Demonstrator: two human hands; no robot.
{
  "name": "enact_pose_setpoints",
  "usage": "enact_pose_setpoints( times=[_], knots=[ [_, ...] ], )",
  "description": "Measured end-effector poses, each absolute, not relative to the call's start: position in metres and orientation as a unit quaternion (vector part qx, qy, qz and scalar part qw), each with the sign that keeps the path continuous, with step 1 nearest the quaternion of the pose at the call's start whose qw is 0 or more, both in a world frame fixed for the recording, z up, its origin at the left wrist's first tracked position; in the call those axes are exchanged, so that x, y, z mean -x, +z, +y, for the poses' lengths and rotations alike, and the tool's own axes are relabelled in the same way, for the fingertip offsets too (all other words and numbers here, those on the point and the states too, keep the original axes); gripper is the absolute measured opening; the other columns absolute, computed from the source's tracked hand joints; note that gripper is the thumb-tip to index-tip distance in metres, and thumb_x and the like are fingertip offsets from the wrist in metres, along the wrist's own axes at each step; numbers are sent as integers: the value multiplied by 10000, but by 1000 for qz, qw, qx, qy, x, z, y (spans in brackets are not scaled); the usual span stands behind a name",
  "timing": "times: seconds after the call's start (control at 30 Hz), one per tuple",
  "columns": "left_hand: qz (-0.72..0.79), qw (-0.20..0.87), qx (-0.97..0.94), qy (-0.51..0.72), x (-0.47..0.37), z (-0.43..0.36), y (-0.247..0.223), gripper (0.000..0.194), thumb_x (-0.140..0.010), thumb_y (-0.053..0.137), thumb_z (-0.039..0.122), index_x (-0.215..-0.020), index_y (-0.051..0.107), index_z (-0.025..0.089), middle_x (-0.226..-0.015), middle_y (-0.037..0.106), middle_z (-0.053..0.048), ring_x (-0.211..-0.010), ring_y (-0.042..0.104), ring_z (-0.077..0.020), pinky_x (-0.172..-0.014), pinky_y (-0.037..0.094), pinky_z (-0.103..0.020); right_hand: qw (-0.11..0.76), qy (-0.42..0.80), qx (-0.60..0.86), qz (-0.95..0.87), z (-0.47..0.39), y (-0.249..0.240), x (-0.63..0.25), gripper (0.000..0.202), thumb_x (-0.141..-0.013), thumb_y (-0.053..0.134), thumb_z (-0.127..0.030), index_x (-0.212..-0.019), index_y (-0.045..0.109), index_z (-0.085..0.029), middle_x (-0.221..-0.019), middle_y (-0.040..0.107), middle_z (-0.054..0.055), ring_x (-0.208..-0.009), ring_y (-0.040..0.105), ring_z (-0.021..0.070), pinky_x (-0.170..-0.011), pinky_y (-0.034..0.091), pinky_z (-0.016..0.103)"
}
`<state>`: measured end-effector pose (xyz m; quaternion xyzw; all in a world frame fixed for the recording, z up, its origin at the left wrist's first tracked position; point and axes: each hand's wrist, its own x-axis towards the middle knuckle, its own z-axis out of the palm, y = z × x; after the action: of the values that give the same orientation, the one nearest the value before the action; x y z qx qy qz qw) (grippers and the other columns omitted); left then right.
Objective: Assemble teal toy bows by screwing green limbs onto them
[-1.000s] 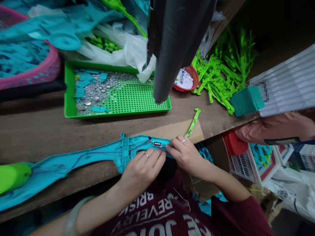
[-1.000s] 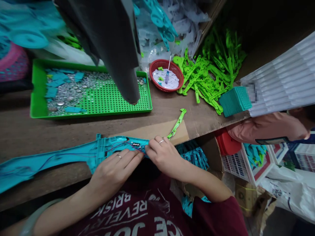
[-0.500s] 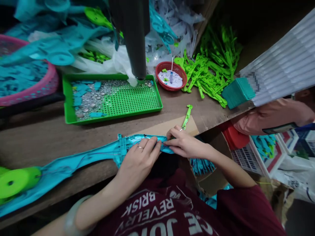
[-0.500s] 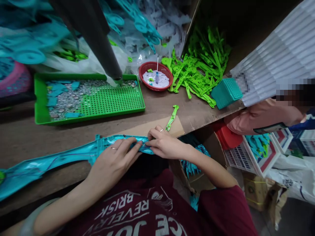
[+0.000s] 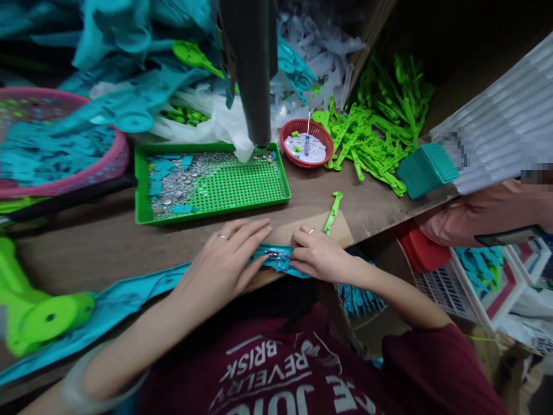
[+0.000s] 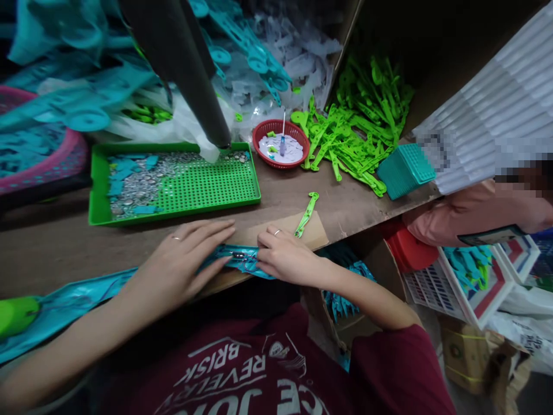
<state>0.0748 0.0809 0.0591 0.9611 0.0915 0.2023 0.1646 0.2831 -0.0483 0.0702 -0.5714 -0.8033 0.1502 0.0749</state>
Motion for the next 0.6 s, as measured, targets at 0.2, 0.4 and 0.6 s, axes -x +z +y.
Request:
enact_pose_setpoints(
  times=[0.2,0.4,0.6],
  knots=[
    [51,156,-976,143,-68,100,56,361,-1060,350,317,-932,664,194,-912,699,-56,-843,638,-229,-751,517,-384,105,136,579,-797,-42,64,-284,226,-987,559,-297,-906,693,-135,-921,564,88,-896,460,216,-747,411,317],
    [163,79,-968,173,-67,101,54,317,-1050,378,293,-940,652,178,-935,671,-91,-851,616,-239,-712,510,-369,120,167,571,-795,-40,62,-290,198,-989,548,-282,-921,665,-138,-927,564,96,-908,456,221,-771,421,320],
    [115,-5,-980,164,-53,101,64,341,-973,341,100,-980,679,147,-988,703,-142,-853,635,-287,-682,521,-409,122,165,569,-796,-39,61,-280,199,-1019,465,-250,-1019,635,-147,-937,582,100,-916,481,222,-785,434,328]
  ],
)
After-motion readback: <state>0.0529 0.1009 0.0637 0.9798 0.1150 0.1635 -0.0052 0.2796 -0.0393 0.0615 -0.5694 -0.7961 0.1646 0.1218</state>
